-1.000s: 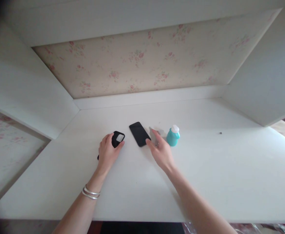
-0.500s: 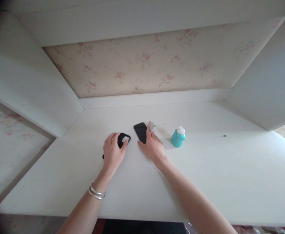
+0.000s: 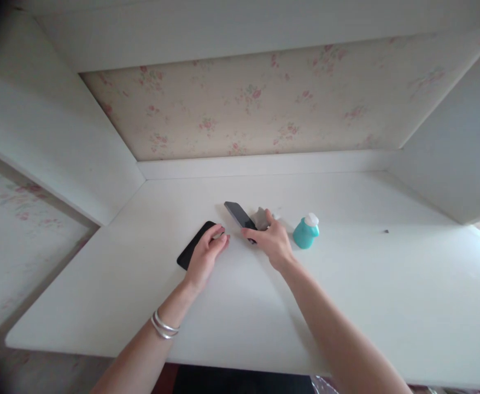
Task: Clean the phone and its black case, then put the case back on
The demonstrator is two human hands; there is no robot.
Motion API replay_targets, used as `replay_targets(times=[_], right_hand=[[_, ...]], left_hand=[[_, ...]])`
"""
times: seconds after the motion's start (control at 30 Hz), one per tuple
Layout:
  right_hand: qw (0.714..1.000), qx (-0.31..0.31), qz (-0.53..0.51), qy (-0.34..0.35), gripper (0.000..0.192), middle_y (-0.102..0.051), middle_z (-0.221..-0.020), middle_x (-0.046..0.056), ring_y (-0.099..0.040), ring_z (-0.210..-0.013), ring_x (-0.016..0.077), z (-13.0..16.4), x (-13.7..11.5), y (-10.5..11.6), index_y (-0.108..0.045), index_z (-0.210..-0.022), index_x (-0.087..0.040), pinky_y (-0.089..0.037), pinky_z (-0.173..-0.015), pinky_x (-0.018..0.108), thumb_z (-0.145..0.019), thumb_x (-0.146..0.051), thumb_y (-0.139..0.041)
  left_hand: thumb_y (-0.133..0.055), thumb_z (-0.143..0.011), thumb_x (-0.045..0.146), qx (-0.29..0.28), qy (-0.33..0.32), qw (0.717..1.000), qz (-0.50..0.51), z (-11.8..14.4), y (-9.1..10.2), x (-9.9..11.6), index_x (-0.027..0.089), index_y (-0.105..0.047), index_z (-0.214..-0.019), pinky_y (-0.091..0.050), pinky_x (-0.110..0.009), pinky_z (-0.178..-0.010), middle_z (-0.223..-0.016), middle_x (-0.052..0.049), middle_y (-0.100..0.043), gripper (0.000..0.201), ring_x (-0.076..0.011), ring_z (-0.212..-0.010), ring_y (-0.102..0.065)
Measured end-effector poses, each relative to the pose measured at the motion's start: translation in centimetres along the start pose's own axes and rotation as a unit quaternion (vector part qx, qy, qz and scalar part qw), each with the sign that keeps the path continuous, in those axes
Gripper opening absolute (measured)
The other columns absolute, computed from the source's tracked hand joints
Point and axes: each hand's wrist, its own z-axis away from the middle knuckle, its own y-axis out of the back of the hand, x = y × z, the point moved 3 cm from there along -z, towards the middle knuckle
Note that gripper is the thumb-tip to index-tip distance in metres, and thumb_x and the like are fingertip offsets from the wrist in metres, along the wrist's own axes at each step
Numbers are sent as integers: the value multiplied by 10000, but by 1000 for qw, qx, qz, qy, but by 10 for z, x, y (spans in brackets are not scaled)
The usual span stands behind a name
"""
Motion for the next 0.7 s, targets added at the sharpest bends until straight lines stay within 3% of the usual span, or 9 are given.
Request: replay_targets(times=[0.17, 0.27, 0.33, 0.4, 0.47, 0.53, 0.6, 0.7], right_hand=[[991, -87, -106, -10, 1134, -637, -667, -54, -590, -579, 153, 43, -17, -9, -178, -1576, -162, -465, -510, 249, -662, -341, -824], [985, -122, -124, -24, 1148, -589, -597, -86, -572, -529, 139, 62, -27, -15, -150, -1583, -185, -448, -472, 227, -669, -324, -830], [980, -148, -130, -24, 1163, -659, -706, -49, -634, -618, 164, 68, -31, -16, -137, -1585, -204, -506, -516, 243, -669, -339, -840], [976, -179, -127, -5, 1146, -723, -945, 26, -690, -817, 217, 69, -33, -15, -164, -1582, -222, -574, -618, 289, -673, -375, -845], [973, -187, -133, 24, 1004, -703, -1156, 74, -672, -1020, 269, 66, -32, -12, -266, -1561, -231, -594, -783, 363, -737, -448, -798], [978, -139, -145, 49, 767, -685, -1225, 80, -623, -1143, 300, 58, -27, -5, -435, -1487, -232, -543, -932, 433, -828, -524, -696], [986, -42, -144, 65, 585, -682, -1235, 79, -577, -1208, 317, 47, -19, 5, -588, -1364, -233, -481, -1009, 470, -881, -561, -613], [988, 80, -105, 79, 481, -681, -1209, 87, -576, -1183, 312, 32, -2, 20, -686, -1217, -215, -445, -1021, 474, -901, -561, -577]], left_hand=[[-697, -837, 472, -129, 84, 962, 224, 7, -15, 7, 215, -628, -1197, -431, -397, -1047, -1325, -101, -606, 448, -262, -1260, -545], [-729, -781, 540, -146, 94, 947, 270, 9, -15, 10, 198, -635, -1193, -446, -403, -1027, -1223, -104, -666, 544, -272, -1223, -575], [-756, -752, 540, -144, 103, 942, 284, 10, -13, 10, 190, -626, -1214, -458, -404, -1015, -1210, -106, -674, 593, -279, -1204, -587], [-763, -756, 512, -135, 111, 941, 291, 10, -11, 9, 185, -632, -1200, -470, -392, -1001, -1194, -99, -683, 566, -273, -1176, -604], [-749, -781, 484, -124, 124, 936, 305, 10, -9, 8, 172, -650, -1172, -474, -375, -1002, -1175, -93, -695, 509, -259, -1156, -616], [-710, -824, 471, -119, 141, 924, 335, 10, -9, 7, 148, -663, -1161, -464, -380, -1029, -1193, -100, -692, 470, -258, -1172, -611], [-655, -873, 463, -125, 156, 905, 374, 10, -8, 8, 142, -666, -1176, -451, -427, -1057, -1203, -101, -691, 442, -270, -1187, -607], [-579, -916, 494, -158, 181, 877, 416, 12, -7, 11, 144, -641, -1236, -467, -528, -1026, -1120, -111, -720, 479, -274, -1095, -656]])
